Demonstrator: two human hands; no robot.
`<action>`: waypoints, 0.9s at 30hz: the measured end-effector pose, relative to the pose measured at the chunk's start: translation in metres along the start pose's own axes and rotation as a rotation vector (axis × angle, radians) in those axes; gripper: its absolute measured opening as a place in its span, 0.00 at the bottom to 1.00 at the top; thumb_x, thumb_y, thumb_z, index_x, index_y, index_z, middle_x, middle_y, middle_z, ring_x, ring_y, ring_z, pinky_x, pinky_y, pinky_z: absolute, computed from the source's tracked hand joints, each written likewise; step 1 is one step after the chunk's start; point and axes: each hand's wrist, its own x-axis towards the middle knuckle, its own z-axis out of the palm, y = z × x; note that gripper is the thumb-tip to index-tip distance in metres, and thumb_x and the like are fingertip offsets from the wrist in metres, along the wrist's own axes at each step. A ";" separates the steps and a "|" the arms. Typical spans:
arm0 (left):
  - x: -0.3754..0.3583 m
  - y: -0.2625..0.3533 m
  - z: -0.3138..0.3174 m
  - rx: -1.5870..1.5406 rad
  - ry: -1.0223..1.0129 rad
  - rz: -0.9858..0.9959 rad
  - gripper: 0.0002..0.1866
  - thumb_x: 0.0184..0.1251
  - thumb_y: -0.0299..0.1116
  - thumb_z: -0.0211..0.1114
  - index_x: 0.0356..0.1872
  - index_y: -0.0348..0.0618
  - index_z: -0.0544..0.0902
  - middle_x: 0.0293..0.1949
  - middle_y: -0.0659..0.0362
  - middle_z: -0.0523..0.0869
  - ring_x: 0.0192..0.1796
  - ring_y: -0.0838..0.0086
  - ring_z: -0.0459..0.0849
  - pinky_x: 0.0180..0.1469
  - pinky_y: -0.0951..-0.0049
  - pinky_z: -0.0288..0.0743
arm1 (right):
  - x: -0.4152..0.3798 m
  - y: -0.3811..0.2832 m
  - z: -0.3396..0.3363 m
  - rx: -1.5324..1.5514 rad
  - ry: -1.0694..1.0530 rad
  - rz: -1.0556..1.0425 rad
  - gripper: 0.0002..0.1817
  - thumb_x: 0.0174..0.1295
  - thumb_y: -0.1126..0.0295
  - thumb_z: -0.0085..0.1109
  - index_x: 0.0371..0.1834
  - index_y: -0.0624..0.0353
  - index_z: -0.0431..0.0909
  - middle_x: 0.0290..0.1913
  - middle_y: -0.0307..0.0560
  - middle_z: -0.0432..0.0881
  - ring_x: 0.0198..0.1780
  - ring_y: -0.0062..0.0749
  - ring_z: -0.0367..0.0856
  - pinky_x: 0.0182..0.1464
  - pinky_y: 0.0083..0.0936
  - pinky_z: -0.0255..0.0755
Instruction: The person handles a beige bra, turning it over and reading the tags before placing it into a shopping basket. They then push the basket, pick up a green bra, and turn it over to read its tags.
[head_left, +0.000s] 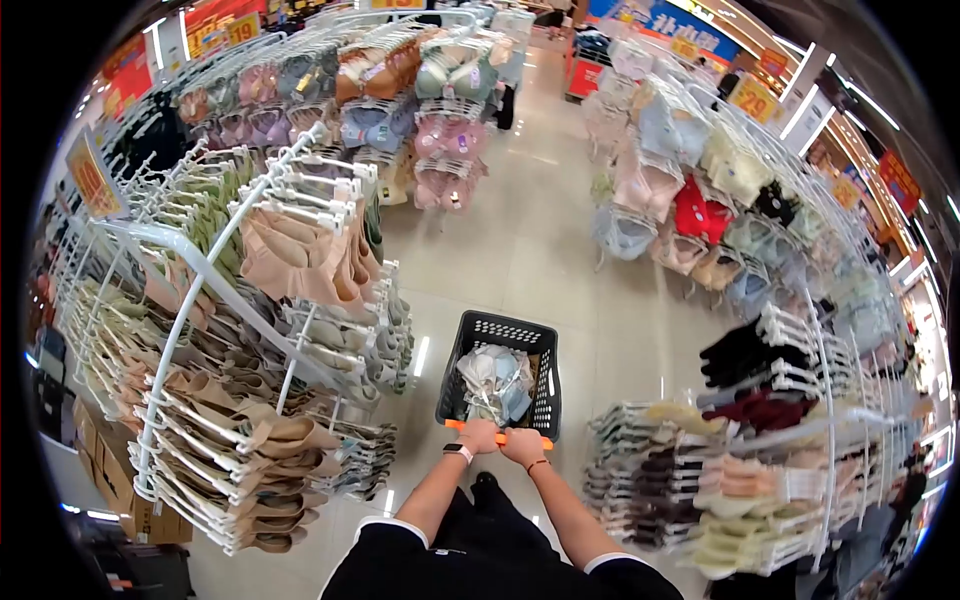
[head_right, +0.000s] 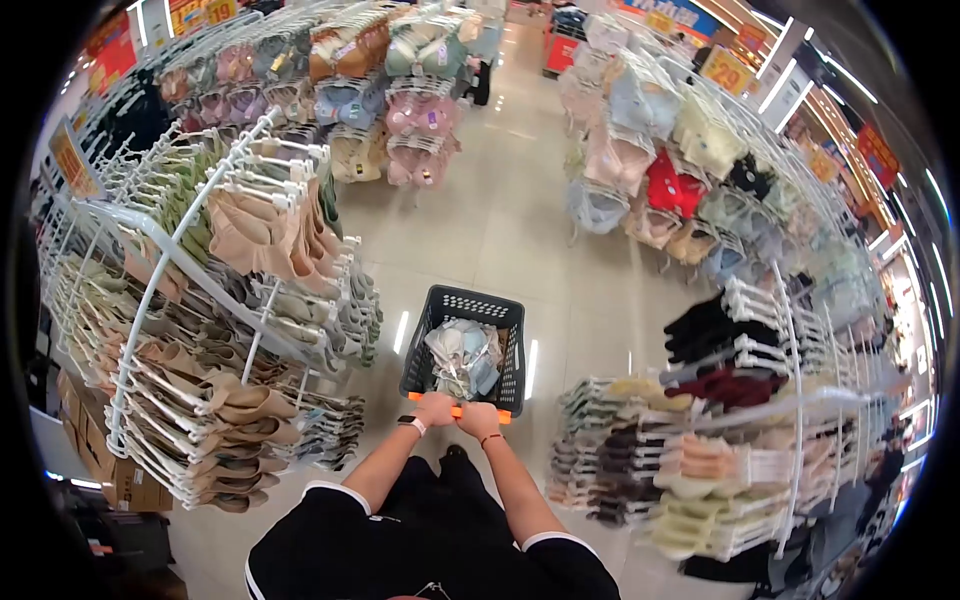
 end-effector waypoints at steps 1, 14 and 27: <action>0.012 0.003 -0.006 0.007 0.005 -0.023 0.11 0.44 0.38 0.58 0.25 0.46 0.84 0.27 0.50 0.84 0.32 0.55 0.83 0.37 0.58 0.77 | 0.013 0.013 -0.004 0.008 0.005 -0.046 0.12 0.48 0.58 0.54 0.19 0.53 0.78 0.20 0.47 0.80 0.23 0.41 0.80 0.26 0.37 0.72; 0.162 -0.038 -0.062 -0.191 0.062 -0.194 0.12 0.49 0.39 0.56 0.27 0.44 0.83 0.30 0.50 0.84 0.35 0.55 0.82 0.40 0.57 0.75 | 0.197 0.110 -0.030 -0.057 -0.018 -0.303 0.12 0.46 0.58 0.57 0.16 0.54 0.75 0.17 0.46 0.78 0.19 0.42 0.77 0.23 0.36 0.71; 0.303 -0.150 -0.139 -0.338 0.195 -0.395 0.12 0.49 0.40 0.58 0.28 0.44 0.83 0.30 0.50 0.84 0.36 0.56 0.83 0.40 0.58 0.76 | 0.430 0.124 -0.065 -0.126 -0.245 -0.500 0.11 0.45 0.59 0.56 0.22 0.54 0.77 0.22 0.46 0.80 0.24 0.41 0.81 0.26 0.35 0.74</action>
